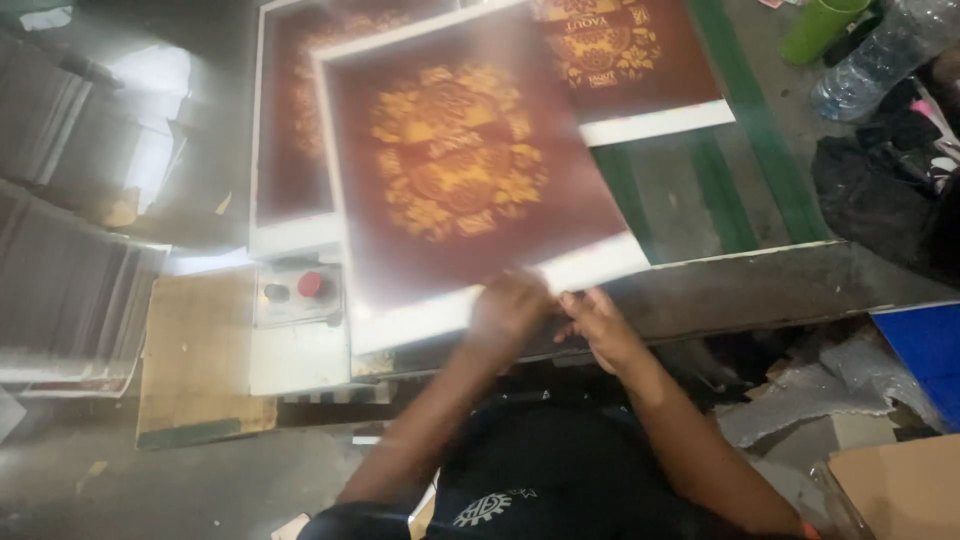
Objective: Aligning and stacking printed paper sheets on a production surface.
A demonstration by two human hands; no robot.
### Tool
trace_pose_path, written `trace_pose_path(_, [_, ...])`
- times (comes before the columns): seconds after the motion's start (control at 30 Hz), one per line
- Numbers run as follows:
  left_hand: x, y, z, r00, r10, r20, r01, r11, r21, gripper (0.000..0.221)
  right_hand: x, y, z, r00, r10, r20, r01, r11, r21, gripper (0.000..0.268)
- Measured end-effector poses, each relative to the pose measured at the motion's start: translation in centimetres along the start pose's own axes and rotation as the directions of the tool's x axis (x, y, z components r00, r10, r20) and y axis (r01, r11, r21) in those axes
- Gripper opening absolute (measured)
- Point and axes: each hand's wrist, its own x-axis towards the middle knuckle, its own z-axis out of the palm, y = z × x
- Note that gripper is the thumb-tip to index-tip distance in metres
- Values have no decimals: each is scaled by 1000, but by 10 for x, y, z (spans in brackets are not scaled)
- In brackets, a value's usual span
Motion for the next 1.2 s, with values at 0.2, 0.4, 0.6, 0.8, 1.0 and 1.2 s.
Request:
trace_pose_path(0.2, [-3, 3, -1, 997, -74, 18, 74, 997, -21, 28, -7, 33, -55, 925, -199, -325, 269, 945, 186, 38])
trace_pose_path(0.4, [-6, -130, -17, 889, -446, 106, 415, 881, 226, 25, -41, 9, -124, 757, -332, -562, 442, 895, 66, 39])
trace_pose_path(0.6, [-4, -216, -37, 917, -306, 256, 155, 865, 478, 81, -83, 2, -183, 705, -347, -619, 415, 909, -37, 41])
trace_pose_path(0.8, [13, -214, -64, 863, -324, 387, 173, 910, 376, 54, -100, 11, -213, 682, -283, -674, 334, 941, -57, 36])
trace_pose_path(1.0, [7, -208, -75, 956, -220, 192, 151, 935, 321, 15, -71, 19, -213, 717, -304, -627, 335, 940, -73, 38])
trace_pose_path(1.2, [14, -146, -89, 975, -209, -75, 222, 909, 353, 7, 6, 1, -220, 778, -278, -564, 254, 959, -123, 36])
